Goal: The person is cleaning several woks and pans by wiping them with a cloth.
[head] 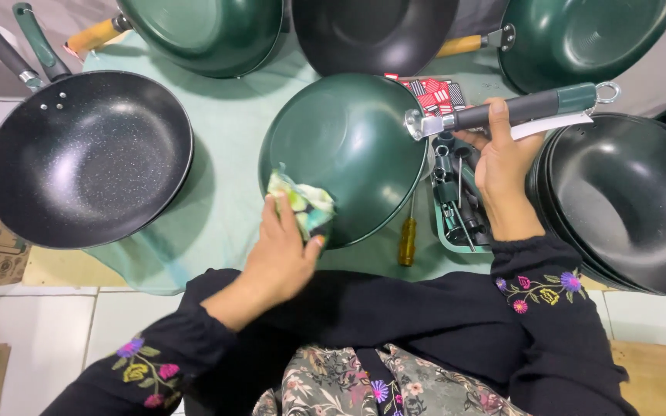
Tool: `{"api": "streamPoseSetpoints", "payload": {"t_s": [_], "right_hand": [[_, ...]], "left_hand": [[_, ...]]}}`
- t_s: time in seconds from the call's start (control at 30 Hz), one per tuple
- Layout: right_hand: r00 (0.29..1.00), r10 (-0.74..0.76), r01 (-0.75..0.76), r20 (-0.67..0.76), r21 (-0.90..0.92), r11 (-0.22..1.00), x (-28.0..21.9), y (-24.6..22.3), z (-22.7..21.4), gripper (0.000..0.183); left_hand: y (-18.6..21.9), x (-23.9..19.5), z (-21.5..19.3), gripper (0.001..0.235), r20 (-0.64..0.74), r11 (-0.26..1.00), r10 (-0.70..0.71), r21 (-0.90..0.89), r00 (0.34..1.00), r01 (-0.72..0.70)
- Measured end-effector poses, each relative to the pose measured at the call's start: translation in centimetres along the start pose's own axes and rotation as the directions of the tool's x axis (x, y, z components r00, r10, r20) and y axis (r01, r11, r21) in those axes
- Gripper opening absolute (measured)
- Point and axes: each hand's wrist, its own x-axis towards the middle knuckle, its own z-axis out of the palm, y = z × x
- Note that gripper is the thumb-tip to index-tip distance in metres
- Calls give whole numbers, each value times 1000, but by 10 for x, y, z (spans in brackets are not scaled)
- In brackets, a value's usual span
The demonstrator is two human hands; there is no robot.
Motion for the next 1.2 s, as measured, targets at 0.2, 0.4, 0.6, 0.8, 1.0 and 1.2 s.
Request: {"api": "streamPoseSetpoints", "payload": {"t_s": [0.2, 0.4, 0.6, 0.8, 1.0, 1.2], "right_hand": [[1000, 17, -17, -4, 3, 1000, 1, 1, -2, 37], [998, 39, -40, 39, 10, 999, 2, -1, -9, 31], [998, 55, -57, 42, 61, 996, 7, 8, -15, 29], [999, 53, -52, -6, 56, 997, 3, 1, -8, 28], [998, 47, -46, -28, 36, 998, -3, -6, -1, 24], [999, 43, -42, -21, 28, 999, 1, 4, -9, 34]], "left_hand": [[18, -1, 6, 87, -237, 867, 437, 367, 868, -336], [43, 40, 15, 90, -342, 761, 643, 383, 685, -523], [55, 93, 5, 81, -440, 754, 656, 353, 613, -554], [48, 141, 4, 67, -552, 789, 595, 264, 584, -555], [15, 167, 8, 62, -474, 904, 401, 70, 784, -421], [-31, 164, 22, 61, -474, 957, 283, 82, 834, -278]]}}
